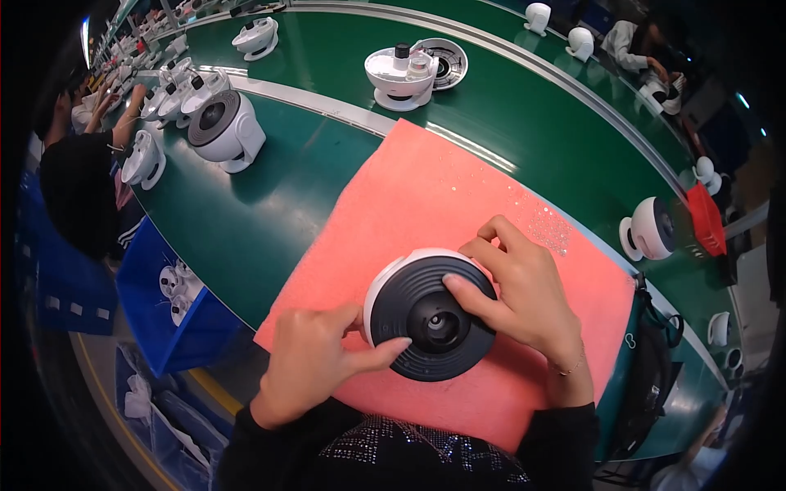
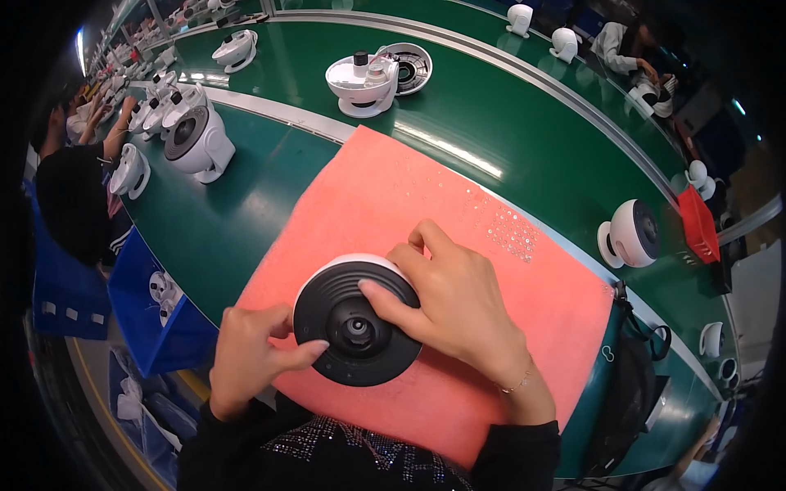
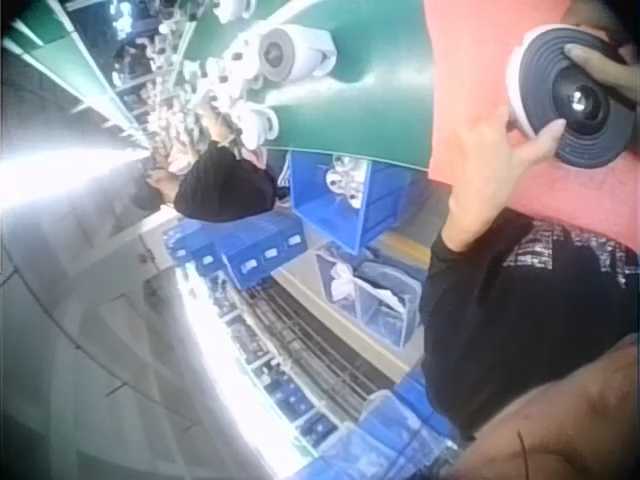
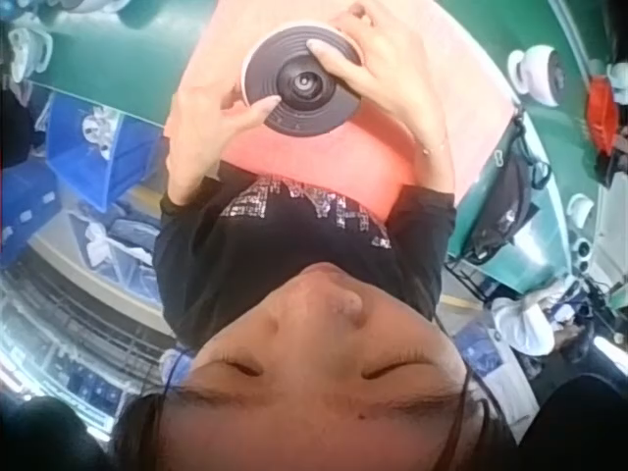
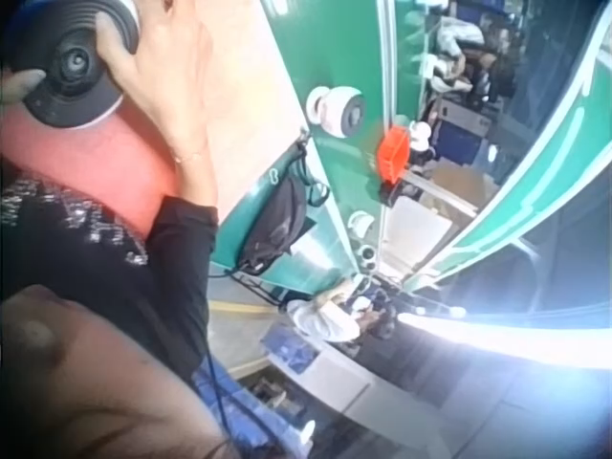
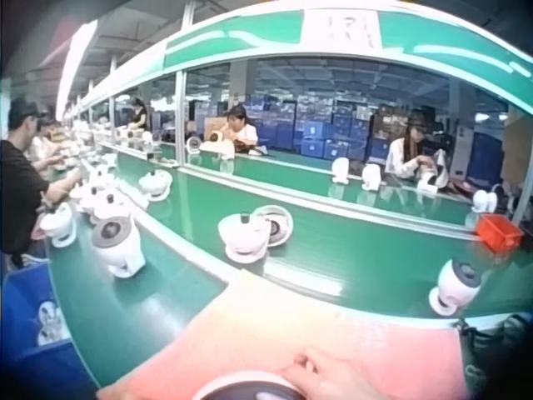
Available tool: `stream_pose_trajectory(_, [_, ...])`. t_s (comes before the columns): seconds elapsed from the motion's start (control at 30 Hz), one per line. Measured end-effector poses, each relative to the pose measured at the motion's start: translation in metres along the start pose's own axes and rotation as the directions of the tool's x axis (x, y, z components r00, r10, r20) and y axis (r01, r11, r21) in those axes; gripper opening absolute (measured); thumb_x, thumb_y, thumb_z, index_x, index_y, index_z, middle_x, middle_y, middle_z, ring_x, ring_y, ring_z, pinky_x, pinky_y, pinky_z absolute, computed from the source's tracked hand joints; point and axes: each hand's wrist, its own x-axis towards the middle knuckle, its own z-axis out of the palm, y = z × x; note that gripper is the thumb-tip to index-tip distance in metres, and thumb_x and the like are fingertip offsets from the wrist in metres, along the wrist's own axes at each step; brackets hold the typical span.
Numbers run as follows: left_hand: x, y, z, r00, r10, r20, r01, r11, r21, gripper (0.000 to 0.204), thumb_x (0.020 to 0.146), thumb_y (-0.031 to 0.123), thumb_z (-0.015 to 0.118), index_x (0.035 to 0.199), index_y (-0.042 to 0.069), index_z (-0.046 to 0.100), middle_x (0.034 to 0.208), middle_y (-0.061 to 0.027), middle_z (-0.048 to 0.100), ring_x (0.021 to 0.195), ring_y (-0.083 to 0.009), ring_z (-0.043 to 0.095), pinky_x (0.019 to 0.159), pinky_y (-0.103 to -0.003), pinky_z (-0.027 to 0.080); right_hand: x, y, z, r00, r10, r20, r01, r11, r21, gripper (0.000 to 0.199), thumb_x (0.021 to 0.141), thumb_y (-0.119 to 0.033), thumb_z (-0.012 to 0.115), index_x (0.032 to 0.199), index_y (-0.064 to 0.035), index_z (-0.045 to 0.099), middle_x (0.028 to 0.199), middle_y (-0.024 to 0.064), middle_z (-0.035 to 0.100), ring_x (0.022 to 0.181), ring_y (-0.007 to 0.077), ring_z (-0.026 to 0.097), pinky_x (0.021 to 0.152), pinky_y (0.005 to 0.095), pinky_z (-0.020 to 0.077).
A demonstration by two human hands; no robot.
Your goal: Assembling the internal and external housing components of security cameras on a production line.
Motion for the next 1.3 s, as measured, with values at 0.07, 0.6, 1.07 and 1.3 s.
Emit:
stream_pose_trajectory(0.07, [0.007,-0.001,-0.006,0.998,0.004,0.060,-0.009,0.997,0.075,0.033,0.066,0.029,0.076,0.063,0.000,0.061,0.053,-0.0089,0.060,0.047,-0.0180,0.061,0.048,-0.024,0.046,0.002,0.002,0.002,0.999,0.032,0.021,-0.031,0.999,-0.045,0.033,0.081,-0.035,0.060,0.079,-0.0022,0.061,0.067,0.0118,0.051,0.055,0.0285,0.055,0.052,0.0368,0.0439])
stream_pose_trajectory(0.6, [0.013,-0.004,-0.018,0.982,-0.041,0.183,0.028,0.997,0.073,0.044,0.072,0.041,0.071,0.055,0.001,0.059,0.045,-0.0086,0.053,0.040,-0.0213,0.054,0.044,-0.030,0.043,0.024,0.003,0.011,0.991,0.077,0.112,-0.083,0.995,0.048,0.041,0.085,-0.035,0.051,0.063,-0.0010,0.054,0.055,0.0147,0.051,0.052,0.0312,0.051,0.050,0.0401,0.0390])
stream_pose_trajectory(1.07, [0.022,-0.010,-0.035,0.944,-0.171,0.281,0.172,0.985,0.023,0.046,0.074,0.042,0.069,0.055,0.000,0.059,0.045,-0.0089,0.053,0.040,-0.0199,0.054,0.045,-0.029,0.043,0.026,-0.013,0.013,0.980,-0.112,-0.164,0.109,0.994,-0.031,0.035,0.071,-0.037,0.071,0.081,-0.0055,0.060,0.078,0.0064,0.054,0.058,0.0250,0.056,0.053,0.0380,0.0412])
stream_pose_trajectory(1.3, [0.020,-0.012,-0.039,0.953,-0.151,0.262,0.143,0.989,0.049,0.046,0.072,0.042,0.070,0.055,0.001,0.059,0.045,-0.0093,0.053,0.042,-0.0206,0.055,0.045,-0.029,0.043,0.016,-0.030,-0.001,0.864,-0.465,0.193,0.414,0.874,0.253,0.027,0.075,-0.013,0.060,0.101,-0.0063,0.058,0.113,0.0090,0.055,0.106,0.0275,0.050,0.086,0.0397,0.0382])
